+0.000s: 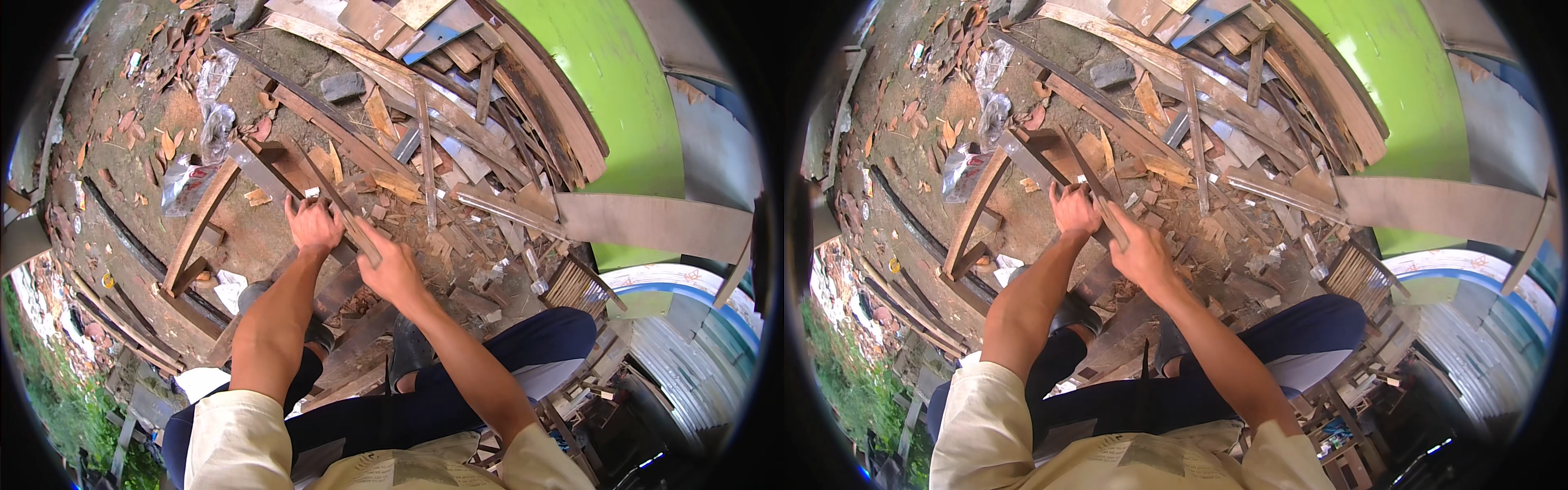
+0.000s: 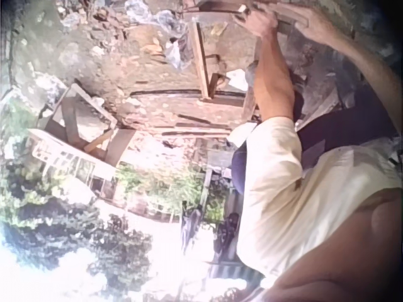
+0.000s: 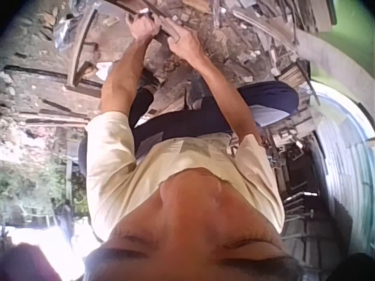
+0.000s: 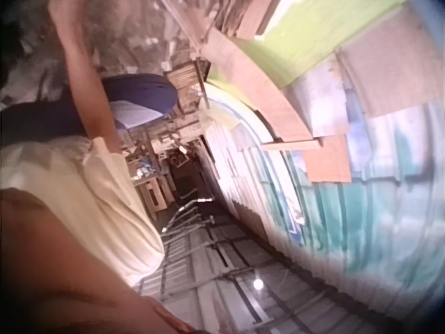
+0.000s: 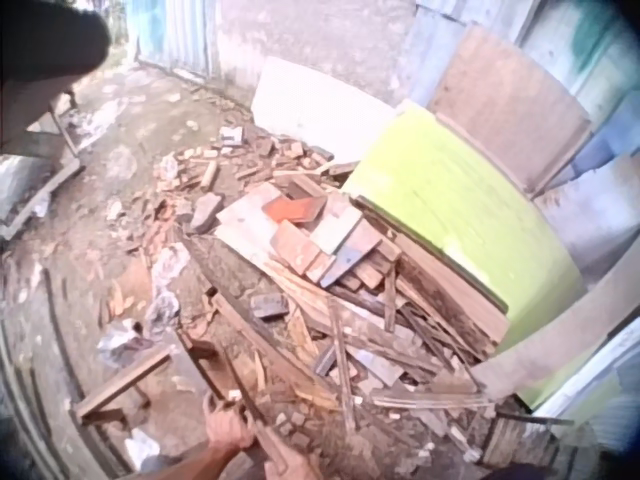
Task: The person uses a crowbar to pry apart a wooden frame, repeatedly inserting the tool into joints and applying leverage to separate the pieces. The person repositions the frame and continues prying until a section is detached.
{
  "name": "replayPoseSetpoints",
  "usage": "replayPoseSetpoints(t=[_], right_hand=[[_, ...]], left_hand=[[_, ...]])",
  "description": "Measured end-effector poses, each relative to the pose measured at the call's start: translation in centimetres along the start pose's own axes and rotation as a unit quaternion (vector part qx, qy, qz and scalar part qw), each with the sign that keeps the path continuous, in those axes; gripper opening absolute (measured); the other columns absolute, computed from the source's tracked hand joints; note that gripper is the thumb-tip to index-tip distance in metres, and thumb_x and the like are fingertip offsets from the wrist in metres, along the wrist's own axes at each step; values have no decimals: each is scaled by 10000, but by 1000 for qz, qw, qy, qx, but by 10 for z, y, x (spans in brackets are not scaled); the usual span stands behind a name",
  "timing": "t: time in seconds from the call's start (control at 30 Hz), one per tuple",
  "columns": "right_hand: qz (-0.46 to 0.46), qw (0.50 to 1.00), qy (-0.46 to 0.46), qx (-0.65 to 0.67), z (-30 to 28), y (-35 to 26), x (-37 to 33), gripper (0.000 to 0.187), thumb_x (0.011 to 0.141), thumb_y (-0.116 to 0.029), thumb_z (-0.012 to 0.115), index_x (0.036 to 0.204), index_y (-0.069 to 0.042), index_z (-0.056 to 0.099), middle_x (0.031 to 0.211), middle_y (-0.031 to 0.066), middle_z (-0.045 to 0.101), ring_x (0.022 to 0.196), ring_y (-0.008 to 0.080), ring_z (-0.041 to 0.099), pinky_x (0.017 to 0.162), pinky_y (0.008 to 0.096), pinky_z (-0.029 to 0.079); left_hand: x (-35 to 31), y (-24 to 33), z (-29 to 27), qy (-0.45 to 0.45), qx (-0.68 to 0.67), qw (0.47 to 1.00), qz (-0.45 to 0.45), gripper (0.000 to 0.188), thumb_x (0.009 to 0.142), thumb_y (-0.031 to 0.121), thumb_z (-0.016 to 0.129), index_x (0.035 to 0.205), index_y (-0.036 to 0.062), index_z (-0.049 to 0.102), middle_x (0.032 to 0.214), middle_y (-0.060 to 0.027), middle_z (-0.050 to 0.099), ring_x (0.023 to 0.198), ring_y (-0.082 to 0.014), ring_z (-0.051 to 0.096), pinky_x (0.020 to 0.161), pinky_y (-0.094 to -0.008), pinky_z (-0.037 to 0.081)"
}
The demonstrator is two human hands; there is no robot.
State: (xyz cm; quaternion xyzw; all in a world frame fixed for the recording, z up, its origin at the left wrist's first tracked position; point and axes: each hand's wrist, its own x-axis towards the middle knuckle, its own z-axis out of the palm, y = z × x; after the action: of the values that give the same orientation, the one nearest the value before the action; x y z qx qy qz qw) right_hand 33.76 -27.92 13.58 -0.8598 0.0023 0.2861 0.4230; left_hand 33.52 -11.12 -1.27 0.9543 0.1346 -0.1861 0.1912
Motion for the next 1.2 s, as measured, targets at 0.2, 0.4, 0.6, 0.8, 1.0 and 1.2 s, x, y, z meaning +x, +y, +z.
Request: replayPoseSetpoints(t=[0.2,0.4,0.6,0.8,1.0,1.2], right_hand=[[-15,1000,-2,26,-61,-6,-92,659,845,-144,674,1493,-195,562,924,286,715,831,480,701,770,513,587],[23,1000,-17,-2,2,7,18,626,842,-96,649,1465,-127,594,962,291,722,805,422,742,761,411,580],[-23,1000,-9,15,-68,-2,-102,685,823,-85,684,1493,-170,569,985,265,731,875,439,724,783,485,593],[-21,1000,-12,4,-1,24,15,634,825,-83,649,1457,-69,591,1078,264,738,856,370,766,761,398,593],[17,999,-40,2,-80,-9,-100,631,816,-78,662,1443,-112,608,1131,264,727,885,439,730,782,446,606],[37,999,-32,6,-9,1,24,592,865,-106,631,1456,-102,599,941,275,720,770,357,749,722,401,562]], left_hand=[[-3,-4,0,2,-11,999,-32,517,975,426,486,1165,28,756,1000,-155,781,1223,-276,647,1277,-541,115],[4,3,-3,-1,4,1000,1,482,961,409,504,1118,39,770,1014,-167,778,1216,-283,650,1277,-542,116],[-3,-5,-3,6,-8,1000,-29,508,963,432,481,1105,39,769,1004,-165,778,1214,-286,652,1279,-540,115],[-3,7,-1,5,1,1000,9,505,976,425,462,1074,41,776,991,-168,778,1205,-275,657,1278,-533,119],[-3,-5,-5,32,-7,999,-19,530,1002,429,436,1038,17,769,886,-181,763,1127,-295,676,1270,-532,140],[2,15,-5,18,-5,1000,5,520,987,429,456,1024,18,772,891,-174,766,1114,-298,683,1272,-528,139]])
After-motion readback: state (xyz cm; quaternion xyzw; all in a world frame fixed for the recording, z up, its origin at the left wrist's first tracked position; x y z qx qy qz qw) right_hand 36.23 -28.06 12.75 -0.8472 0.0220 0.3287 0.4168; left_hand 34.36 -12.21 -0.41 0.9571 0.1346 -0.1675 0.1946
